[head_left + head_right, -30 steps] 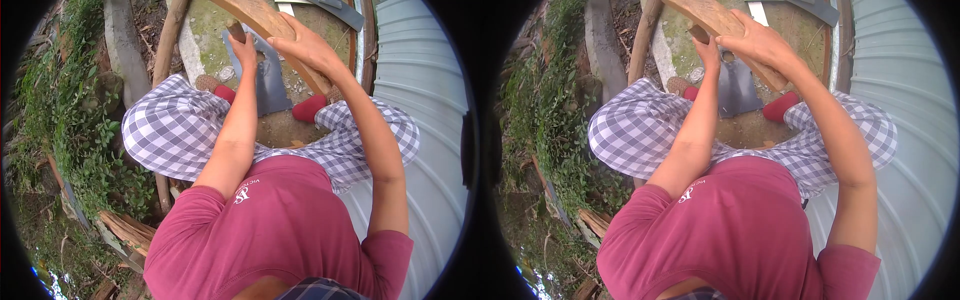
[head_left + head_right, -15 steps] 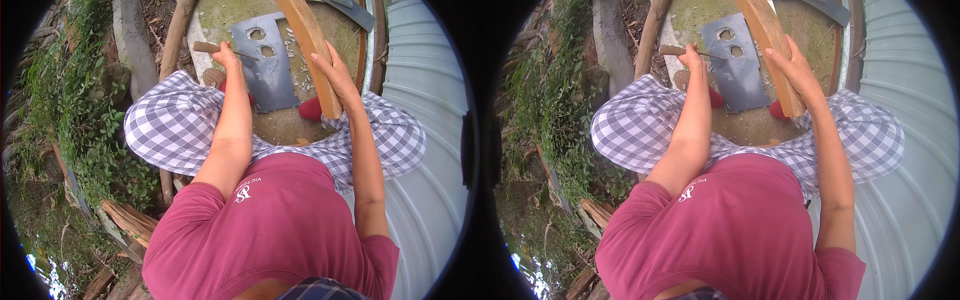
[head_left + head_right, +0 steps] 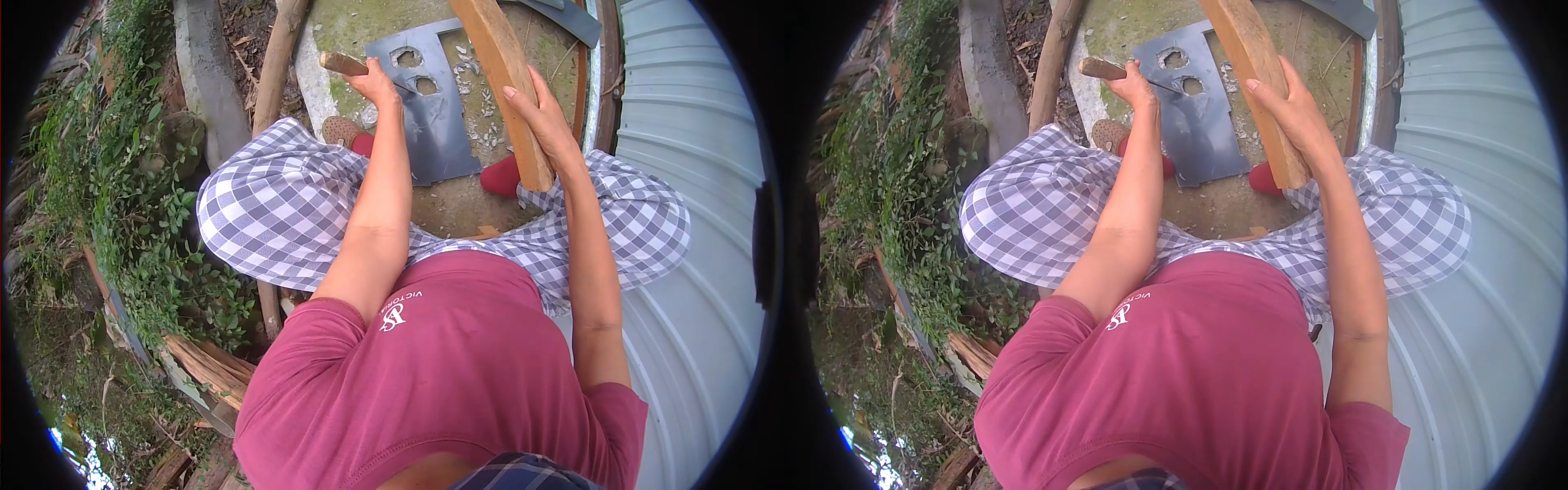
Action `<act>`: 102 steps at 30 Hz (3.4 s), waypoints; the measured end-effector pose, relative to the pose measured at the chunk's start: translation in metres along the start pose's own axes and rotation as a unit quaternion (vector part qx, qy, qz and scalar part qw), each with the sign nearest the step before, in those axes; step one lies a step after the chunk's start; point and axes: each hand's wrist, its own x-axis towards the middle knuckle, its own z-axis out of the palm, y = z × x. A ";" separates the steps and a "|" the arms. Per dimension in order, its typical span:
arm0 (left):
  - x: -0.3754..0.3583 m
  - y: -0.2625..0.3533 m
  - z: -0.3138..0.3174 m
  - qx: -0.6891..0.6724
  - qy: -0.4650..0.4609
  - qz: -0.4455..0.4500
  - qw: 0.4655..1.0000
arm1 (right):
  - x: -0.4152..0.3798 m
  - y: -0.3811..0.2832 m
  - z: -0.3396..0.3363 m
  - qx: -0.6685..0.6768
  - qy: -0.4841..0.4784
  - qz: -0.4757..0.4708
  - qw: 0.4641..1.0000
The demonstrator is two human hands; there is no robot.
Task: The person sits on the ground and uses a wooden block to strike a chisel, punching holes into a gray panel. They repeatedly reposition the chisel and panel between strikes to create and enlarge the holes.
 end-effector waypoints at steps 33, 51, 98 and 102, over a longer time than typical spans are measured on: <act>-0.043 0.023 0.021 0.103 0.047 -0.001 0.994 | 0.002 -0.245 0.068 -0.171 -0.304 -0.291 0.891; -0.048 0.032 0.020 0.068 0.024 0.035 0.997 | 0.081 -0.071 0.091 -0.398 -0.069 -0.449 0.797; 0.030 -0.027 -0.010 -0.075 0.063 -0.076 0.992 | -0.007 -0.004 -0.020 -0.022 -0.005 0.007 1.000; 0.014 -0.015 -0.001 0.064 0.006 0.027 0.998 | -0.005 -0.002 -0.018 -0.041 -0.004 -0.001 0.999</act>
